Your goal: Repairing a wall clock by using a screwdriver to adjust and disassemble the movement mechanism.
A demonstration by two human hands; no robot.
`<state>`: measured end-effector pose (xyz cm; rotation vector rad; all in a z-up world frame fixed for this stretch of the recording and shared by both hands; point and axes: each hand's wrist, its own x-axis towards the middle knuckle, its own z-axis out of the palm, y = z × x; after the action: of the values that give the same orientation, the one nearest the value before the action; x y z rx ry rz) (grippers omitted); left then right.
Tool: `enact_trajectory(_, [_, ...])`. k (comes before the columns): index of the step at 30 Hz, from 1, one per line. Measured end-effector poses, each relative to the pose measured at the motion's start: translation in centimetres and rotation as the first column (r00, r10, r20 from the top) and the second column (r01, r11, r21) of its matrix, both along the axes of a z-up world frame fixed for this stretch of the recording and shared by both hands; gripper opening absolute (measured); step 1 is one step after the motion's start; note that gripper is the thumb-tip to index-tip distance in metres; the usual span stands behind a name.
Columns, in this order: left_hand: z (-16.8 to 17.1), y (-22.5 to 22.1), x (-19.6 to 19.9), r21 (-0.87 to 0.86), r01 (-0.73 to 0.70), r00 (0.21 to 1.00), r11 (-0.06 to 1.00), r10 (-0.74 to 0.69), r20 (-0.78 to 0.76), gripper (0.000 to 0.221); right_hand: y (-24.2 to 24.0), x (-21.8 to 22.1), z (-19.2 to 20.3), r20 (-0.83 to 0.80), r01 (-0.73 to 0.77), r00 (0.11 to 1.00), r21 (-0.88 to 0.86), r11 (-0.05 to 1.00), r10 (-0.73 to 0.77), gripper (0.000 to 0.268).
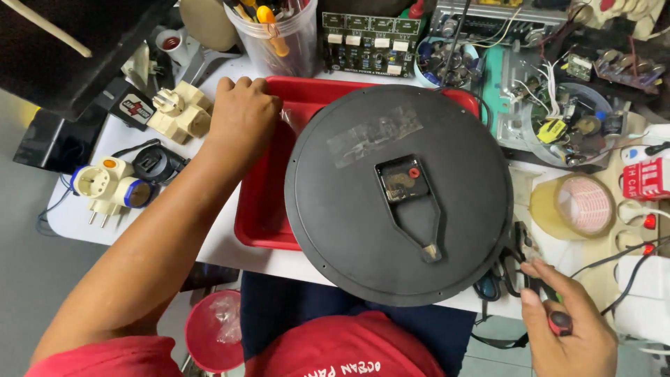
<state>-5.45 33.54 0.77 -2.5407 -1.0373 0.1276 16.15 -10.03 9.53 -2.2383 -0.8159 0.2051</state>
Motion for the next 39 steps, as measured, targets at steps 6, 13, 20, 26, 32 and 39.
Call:
enact_trajectory(6, [0.4,-1.3,0.8,0.033,-0.038,0.99,0.999,0.042,-0.132,0.025,-0.6,1.6,-0.5,0.028,-0.026,0.999,0.027,0.999,0.025,0.031])
enact_trajectory(13, [-0.3,-1.1,0.9,0.018,-0.074,0.979,0.997,0.076,-0.187,0.028,0.0,1.6,0.2,0.006,-0.028,1.0,0.013,1.0,0.028,0.028])
enact_trajectory(20, [4.9,-5.7,-3.7,0.189,0.128,0.909,0.974,-0.191,0.37,0.007,-0.4,-0.1,1.4,0.044,-0.014,0.999,-0.009,1.0,0.014,0.028])
enact_trajectory(26, [10.8,-15.3,-10.5,-0.316,0.248,0.731,0.916,0.037,0.682,0.004,-0.2,-1.9,2.1,-0.006,-0.05,0.999,0.02,0.999,0.051,0.028])
enact_trajectory(32, [8.3,-24.5,-12.0,-0.683,0.458,0.591,0.57,0.379,0.712,0.009,-1.8,-5.3,1.0,-0.086,-0.173,0.98,0.087,0.981,0.18,0.032])
enact_trajectory(39, [3.7,-31.5,-8.7,-0.609,0.754,0.593,-0.247,0.655,0.469,0.011,-0.6,-9.9,-1.9,0.331,-0.856,0.513,0.123,0.503,0.792,0.025])
